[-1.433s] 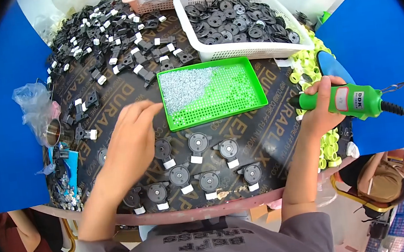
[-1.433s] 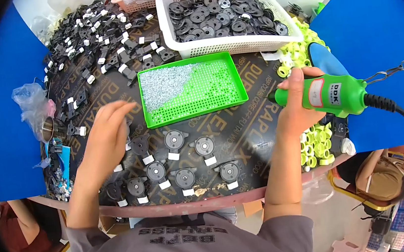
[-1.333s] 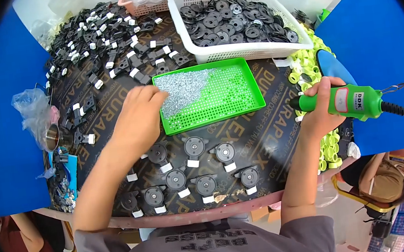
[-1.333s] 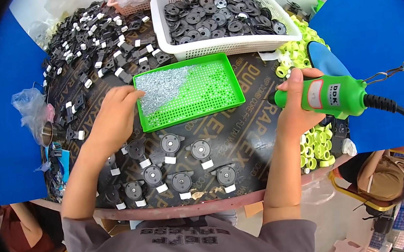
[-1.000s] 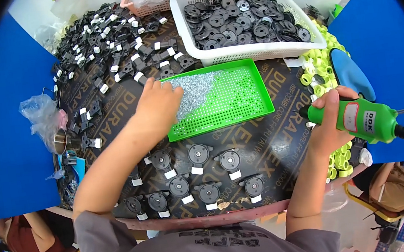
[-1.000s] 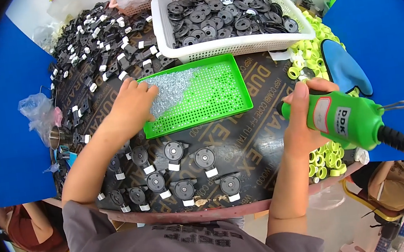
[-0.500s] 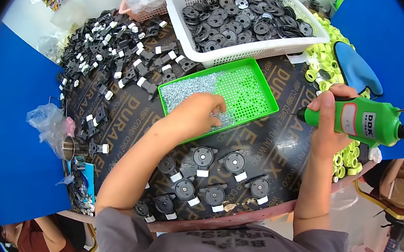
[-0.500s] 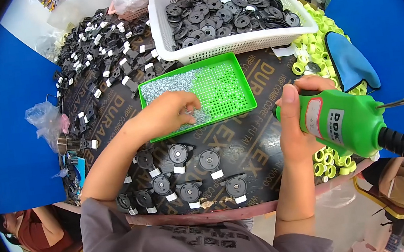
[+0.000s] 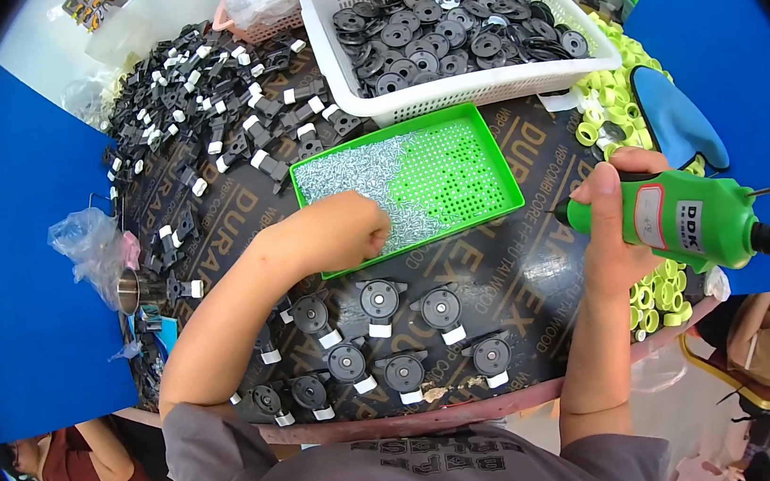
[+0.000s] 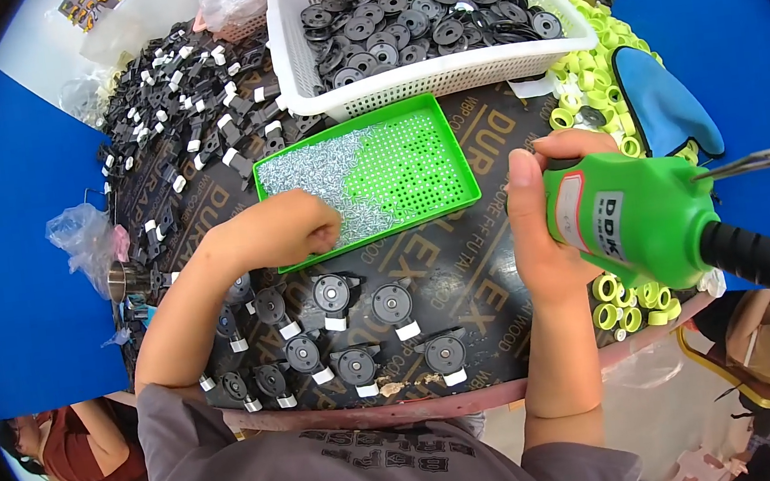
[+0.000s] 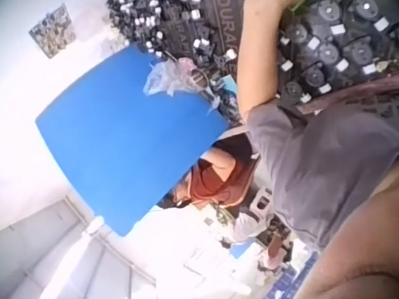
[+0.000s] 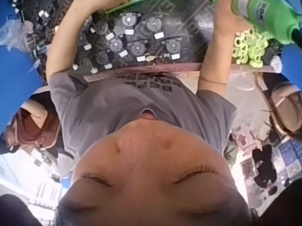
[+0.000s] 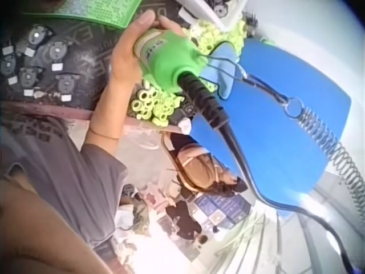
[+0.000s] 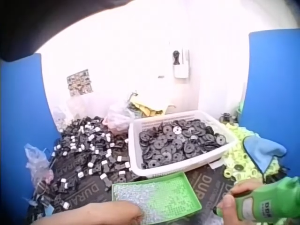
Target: Assembling small motor components and fastening them with an electric screwdriver.
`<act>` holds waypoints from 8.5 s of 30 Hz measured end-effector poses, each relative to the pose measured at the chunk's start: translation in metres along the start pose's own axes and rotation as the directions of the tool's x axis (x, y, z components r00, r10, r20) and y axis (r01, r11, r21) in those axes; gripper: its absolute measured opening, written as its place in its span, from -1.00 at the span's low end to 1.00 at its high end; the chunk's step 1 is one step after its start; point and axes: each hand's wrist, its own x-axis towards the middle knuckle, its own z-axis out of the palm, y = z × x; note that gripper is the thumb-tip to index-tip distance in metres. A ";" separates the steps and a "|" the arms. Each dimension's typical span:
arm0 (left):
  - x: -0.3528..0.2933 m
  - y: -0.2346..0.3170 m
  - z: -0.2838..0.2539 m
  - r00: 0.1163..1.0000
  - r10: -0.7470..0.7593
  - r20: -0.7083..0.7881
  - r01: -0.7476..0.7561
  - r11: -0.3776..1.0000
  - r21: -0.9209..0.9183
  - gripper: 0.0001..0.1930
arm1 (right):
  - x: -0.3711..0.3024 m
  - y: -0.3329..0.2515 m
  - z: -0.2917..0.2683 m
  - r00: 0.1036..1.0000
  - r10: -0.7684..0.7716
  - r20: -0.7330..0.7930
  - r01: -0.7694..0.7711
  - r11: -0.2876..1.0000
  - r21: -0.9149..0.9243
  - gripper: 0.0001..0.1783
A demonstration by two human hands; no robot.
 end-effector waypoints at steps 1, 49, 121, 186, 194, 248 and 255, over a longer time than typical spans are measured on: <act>0.006 0.002 0.000 0.999 0.047 -0.026 -0.049 0.992 -0.119 -0.94 | 0.000 0.000 0.000 1.000 -0.002 0.001 0.002 1.000 0.000 -0.82; 0.042 0.004 -0.007 0.994 0.039 0.105 0.038 0.764 -0.644 -0.59 | -0.004 0.009 0.002 0.998 0.058 -0.009 -0.057 0.998 0.036 -0.77; 0.081 0.029 -0.015 0.993 -0.055 0.109 0.122 0.489 -0.864 -0.28 | -0.005 0.002 0.001 0.997 0.063 0.038 -0.066 0.993 0.099 -0.74; 0.027 -0.013 0.025 0.899 0.233 -0.371 -0.068 0.911 0.406 -0.44 | -0.014 -0.020 0.027 0.970 0.110 0.217 -0.193 0.892 0.409 -0.52; 0.008 -0.012 0.034 0.898 0.267 -0.349 -0.167 0.942 0.290 -0.47 | -0.011 0.006 0.064 0.942 -0.026 0.334 -0.109 0.918 0.380 -0.74; -0.050 0.119 0.101 0.653 -0.238 -0.719 0.053 0.961 -0.270 -0.41 | -0.036 -0.005 0.050 0.948 0.123 0.294 -0.244 0.875 0.419 -0.82; -0.044 0.121 0.108 0.608 -0.281 -0.743 0.181 0.960 -0.215 -0.35 | -0.027 -0.016 0.034 0.942 0.019 0.336 -0.172 0.886 0.430 -0.81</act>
